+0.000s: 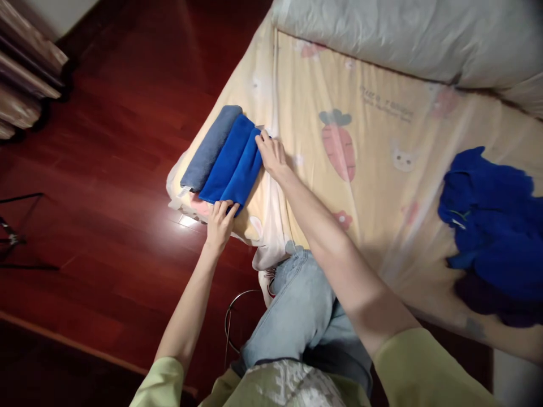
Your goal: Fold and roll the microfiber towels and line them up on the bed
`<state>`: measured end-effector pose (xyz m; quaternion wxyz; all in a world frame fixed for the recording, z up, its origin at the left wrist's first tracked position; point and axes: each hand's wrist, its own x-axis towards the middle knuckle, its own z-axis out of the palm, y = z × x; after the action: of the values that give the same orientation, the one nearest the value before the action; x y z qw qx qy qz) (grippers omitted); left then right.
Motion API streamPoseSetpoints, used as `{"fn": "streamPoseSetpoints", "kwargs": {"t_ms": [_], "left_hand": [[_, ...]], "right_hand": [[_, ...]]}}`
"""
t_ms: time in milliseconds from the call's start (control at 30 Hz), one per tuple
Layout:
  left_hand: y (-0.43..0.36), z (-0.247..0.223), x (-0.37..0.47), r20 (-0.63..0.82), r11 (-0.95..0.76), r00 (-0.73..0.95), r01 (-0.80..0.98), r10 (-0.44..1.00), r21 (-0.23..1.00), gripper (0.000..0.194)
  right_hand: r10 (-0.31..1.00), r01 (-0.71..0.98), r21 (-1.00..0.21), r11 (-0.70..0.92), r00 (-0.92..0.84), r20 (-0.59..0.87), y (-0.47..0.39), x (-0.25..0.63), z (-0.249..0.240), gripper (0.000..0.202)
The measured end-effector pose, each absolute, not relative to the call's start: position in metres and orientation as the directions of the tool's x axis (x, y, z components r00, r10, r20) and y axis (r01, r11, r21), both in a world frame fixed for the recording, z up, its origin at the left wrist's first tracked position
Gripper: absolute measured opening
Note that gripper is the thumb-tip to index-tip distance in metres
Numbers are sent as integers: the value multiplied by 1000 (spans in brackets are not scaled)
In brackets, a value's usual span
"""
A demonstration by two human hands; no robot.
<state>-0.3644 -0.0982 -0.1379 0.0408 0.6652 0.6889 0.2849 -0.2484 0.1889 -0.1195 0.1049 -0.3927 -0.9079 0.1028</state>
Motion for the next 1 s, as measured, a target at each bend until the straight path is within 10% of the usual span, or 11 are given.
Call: {"fn": "streamPoseSetpoints", "kwargs": {"t_ms": [333,467,800,1000], "left_hand": [[-208,-54,-221,194,-99,-46,734,980,672,81],[-280,-51,-136,171,-254,195,849,966,464,89],[-275,-45,-127,191,-234,171,894,967,383,69],[-278,-49,-120,206,-221,154,907,966,359,70]], "right_hand": [[823,627,-575,526,-547,156,-4,-97,-58,56],[954,620,-725,301,-185,237,-105,-24,-46,50],[987,343,-926,158,-45,152,-211,60,-83,40],[842,262,-961,-84,534,72,-177,205,-88,37]]}}
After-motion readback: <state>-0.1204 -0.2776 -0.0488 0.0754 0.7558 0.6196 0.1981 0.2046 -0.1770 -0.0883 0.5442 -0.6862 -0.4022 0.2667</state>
